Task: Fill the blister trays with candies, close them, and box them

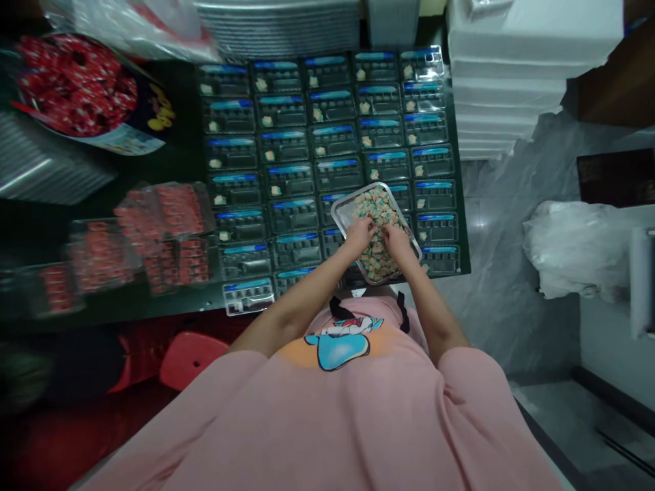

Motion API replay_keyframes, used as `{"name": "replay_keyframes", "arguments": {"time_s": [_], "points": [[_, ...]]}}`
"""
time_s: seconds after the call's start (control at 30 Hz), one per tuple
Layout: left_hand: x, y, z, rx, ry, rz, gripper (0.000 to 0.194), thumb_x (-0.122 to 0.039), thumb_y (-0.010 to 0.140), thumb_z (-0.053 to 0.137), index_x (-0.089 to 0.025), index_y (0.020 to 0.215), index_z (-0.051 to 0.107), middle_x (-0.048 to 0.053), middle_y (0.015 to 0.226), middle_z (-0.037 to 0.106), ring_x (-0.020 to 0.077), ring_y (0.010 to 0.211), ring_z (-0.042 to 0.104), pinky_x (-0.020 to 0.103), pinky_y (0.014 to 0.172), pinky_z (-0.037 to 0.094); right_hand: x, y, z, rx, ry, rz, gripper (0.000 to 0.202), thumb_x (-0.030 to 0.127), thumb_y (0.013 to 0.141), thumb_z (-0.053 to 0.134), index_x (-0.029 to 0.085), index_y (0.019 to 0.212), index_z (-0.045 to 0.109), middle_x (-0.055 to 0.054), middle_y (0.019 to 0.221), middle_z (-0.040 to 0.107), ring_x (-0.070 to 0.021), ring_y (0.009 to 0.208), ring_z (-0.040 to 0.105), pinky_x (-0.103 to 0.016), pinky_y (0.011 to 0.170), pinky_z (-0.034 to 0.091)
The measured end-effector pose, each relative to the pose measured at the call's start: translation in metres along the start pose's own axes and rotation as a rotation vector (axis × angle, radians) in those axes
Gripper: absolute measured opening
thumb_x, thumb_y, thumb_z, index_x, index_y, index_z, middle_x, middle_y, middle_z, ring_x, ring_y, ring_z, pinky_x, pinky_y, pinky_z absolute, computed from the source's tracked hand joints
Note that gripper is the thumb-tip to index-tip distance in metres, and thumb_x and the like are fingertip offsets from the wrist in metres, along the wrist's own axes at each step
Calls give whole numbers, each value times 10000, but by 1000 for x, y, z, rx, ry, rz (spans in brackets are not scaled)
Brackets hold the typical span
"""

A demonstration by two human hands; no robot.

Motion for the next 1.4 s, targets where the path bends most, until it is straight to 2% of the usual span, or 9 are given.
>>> {"name": "replay_keyframes", "arguments": {"time_s": [0.17,0.33,0.43,0.6,0.7,0.83,0.97,1.17,1.4], "points": [[-4,-4,-4,-32,-103,4,105,-69,746,603,-172,726,613,91,873,626,244,906,563,343,823,417,3,-1,1,-28,-61,-1,206,159,867,505,174,1011,651,-102,926,654,-229,851,570,-348,830,457],[4,-11,-9,-75,-201,-18,114,-90,766,567,-178,703,599,52,776,619,201,797,560,321,785,421,7,-5,-2,-43,-32,-58,141,150,847,511,179,894,641,-101,940,630,-224,866,550,-339,826,449],[12,-13,-9,-76,-223,-43,109,-98,774,556,-180,745,622,37,747,627,187,751,561,311,759,424,6,-6,-4,-31,29,-77,133,163,838,520,184,892,639,-73,879,640,-214,843,557,-328,816,446],[16,-8,-6,-65,-198,-62,84,-188,792,626,-163,858,673,72,832,663,211,826,597,332,811,438,3,-7,-11,-86,158,-57,108,199,829,531,188,858,635,-60,873,669,-196,818,575,-315,813,448],[16,-2,-1,-58,-153,-82,71,-233,780,666,-166,803,671,87,851,660,231,865,597,352,843,438,-2,-7,-11,-102,269,-9,97,254,821,551,197,825,629,-42,843,674,-184,787,586,-308,793,456],[7,-2,-1,-77,-156,-29,42,-143,756,651,-170,727,638,97,873,652,237,902,590,353,845,441,-9,-7,-6,-112,430,75,161,354,790,583,196,792,616,-26,809,667,-171,761,581,-303,789,461],[4,-8,-8,-126,-328,-31,81,-98,752,605,-175,731,620,58,816,649,198,822,590,332,816,456,-14,-8,0,-124,640,152,262,447,739,627,194,805,611,-2,769,634,-149,726,555,-284,746,462],[24,-14,2,-85,-772,-134,93,-146,740,623,-162,821,665,13,752,663,153,736,616,272,718,479,-8,-10,16,-67,913,260,350,503,683,672,199,837,590,42,694,558,-107,637,490,-220,595,407],[30,-26,0,-88,-814,-147,171,-181,792,596,-154,899,727,50,842,719,170,804,655,300,800,505,9,-9,17,-71,893,255,324,472,680,667,197,825,575,22,733,587,-119,680,523,-236,635,437]]}}
Point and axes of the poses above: each hand's wrist, its own y-axis towards the middle knuckle, its own z-axis out of the palm, x = y × z, the point moved 8 cm from there along y, towards the middle knuckle
